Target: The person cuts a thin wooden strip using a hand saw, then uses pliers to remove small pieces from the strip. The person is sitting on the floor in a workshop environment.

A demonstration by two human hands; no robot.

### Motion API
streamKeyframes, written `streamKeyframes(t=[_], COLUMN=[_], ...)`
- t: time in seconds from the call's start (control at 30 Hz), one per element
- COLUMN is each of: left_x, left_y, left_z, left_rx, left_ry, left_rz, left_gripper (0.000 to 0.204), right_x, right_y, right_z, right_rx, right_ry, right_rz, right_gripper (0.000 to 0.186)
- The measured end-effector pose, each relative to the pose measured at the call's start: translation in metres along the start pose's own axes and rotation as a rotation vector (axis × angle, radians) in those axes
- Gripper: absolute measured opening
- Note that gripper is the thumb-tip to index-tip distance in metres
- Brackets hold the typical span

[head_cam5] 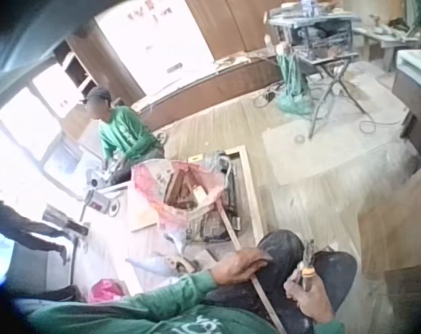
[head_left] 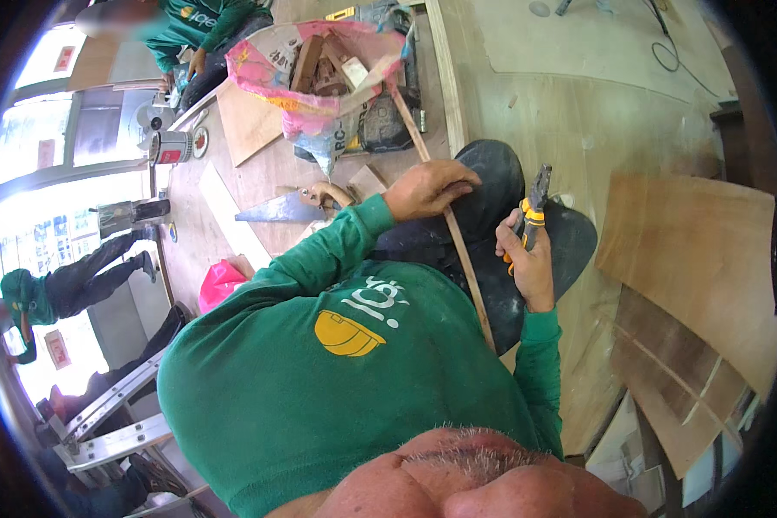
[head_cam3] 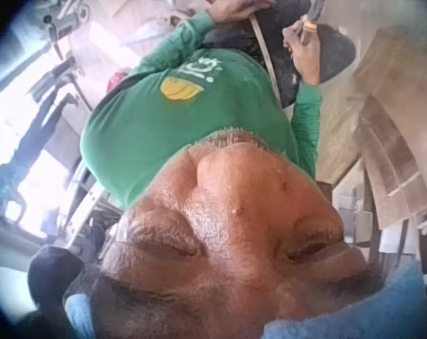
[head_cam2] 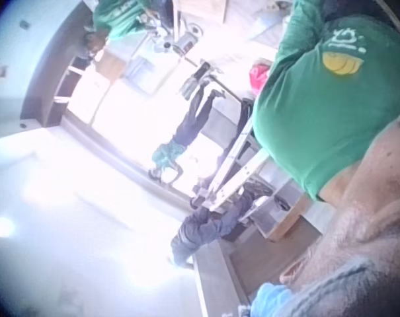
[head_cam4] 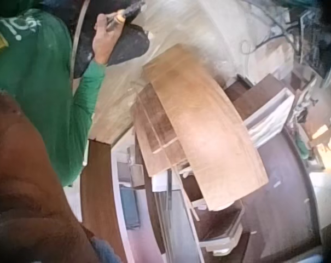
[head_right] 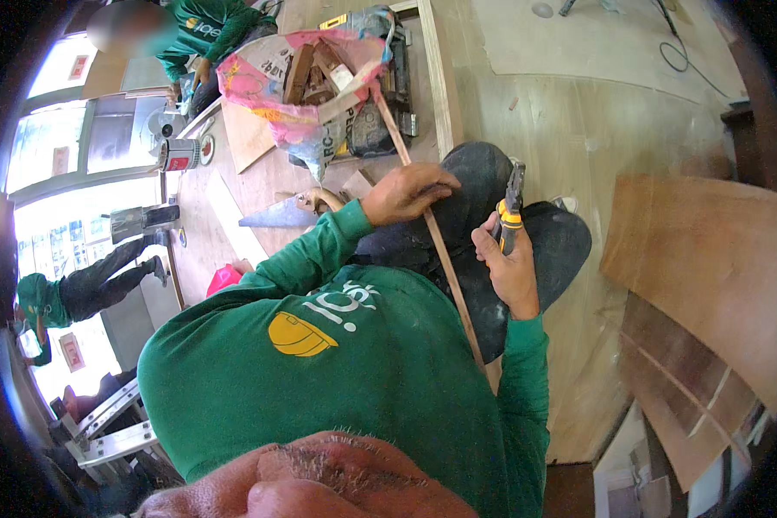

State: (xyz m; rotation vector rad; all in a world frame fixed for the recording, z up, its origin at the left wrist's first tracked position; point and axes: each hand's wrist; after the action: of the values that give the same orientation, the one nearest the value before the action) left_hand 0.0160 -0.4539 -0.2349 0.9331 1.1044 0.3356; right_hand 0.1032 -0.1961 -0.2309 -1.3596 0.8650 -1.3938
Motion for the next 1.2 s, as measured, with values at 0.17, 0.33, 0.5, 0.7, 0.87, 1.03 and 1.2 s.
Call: streamKeyframes(t=[0.17, 0.33, 0.5, 0.7, 0.87, 1.03, 1.2], left_x=[0.027, 0.036, 0.038, 0.026, 0.021, -0.03, -0.1], left_y=[-0.009, -0.017, -0.011, -0.025, -0.036, -0.061, -0.096], left_z=[0.014, 0.042, 0.054, 0.065, 0.079, 0.114, 0.123], left_rx=[0.198, 0.092, 0.102, 0.088, -0.042, -0.118, -0.145], left_ry=[-0.003, -0.154, -0.168, -0.125, -0.066, 0.038, 0.263], left_rz=[0.075, 0.293, 0.553, 0.601, 0.651, 0.762, 0.693], left_gripper=[0.019, 0.022, 0.036, 0.024, 0.022, 0.027, 0.03], right_x=[0.032, 0.085, 0.106, 0.11, 0.096, 0.067, 0.046], right_y=[0.014, 0.01, 0.01, 0.013, 0.013, 0.007, 0.012], right_z=[0.036, 0.072, 0.101, 0.11, 0.107, 0.084, 0.051], right_rx=[-0.165, -0.179, -0.055, 0.03, -0.014, -0.112, -0.19], right_ry=[0.033, 0.094, 0.107, 0.077, 0.006, -0.062, -0.026], right_rz=[0.36, 0.798, 1.103, 1.13, 1.134, 1.137, 1.108], right_gripper=[0.027, 0.032, 0.04, 0.038, 0.038, 0.039, 0.041])
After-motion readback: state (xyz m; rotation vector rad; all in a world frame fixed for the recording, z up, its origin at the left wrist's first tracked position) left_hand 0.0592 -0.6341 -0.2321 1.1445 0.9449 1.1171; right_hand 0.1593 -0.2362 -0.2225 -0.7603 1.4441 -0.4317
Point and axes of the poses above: each hand's wrist, its own z-axis away from the middle knuckle, its own x-axis out of the palm, y = z × x, and after that the axes turned 14 degrees about -x, right-handed
